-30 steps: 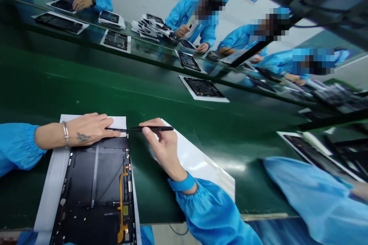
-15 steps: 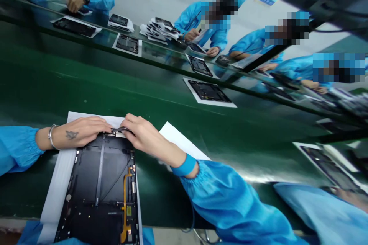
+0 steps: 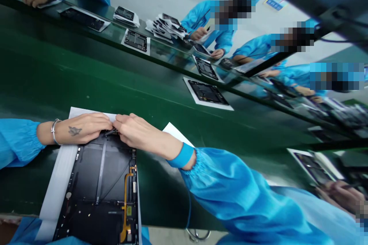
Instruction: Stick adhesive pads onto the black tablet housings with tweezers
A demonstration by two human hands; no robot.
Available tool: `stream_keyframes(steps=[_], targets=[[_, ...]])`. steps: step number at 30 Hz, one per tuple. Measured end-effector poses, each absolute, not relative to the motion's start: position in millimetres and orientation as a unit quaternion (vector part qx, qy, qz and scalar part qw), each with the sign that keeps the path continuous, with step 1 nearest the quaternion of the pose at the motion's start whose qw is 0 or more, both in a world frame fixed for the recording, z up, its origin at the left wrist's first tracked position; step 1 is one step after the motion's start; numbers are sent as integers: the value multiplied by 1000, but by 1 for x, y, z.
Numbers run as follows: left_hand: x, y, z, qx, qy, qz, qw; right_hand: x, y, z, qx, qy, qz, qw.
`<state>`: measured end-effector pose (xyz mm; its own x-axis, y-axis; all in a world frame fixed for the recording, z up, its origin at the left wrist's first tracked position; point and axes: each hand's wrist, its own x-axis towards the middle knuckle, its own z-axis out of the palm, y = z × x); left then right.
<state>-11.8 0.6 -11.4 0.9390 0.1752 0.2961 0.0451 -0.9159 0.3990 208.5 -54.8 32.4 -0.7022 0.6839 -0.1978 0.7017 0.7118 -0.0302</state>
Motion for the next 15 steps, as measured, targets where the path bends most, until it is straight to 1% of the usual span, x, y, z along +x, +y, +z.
stream_keyframes(steps=[6,11,13,15], targets=[[-13,-1,-11,970,42,167,174,228,-56,27,366,926,-37,84],[-13,0,-9,972,50,152,171,251,-61,27,412,906,-60,76],[-12,1,-9,972,49,153,170,255,-68,27,439,894,-80,42],[-11,2,-10,972,47,155,170,256,-79,23,458,882,-98,-43]])
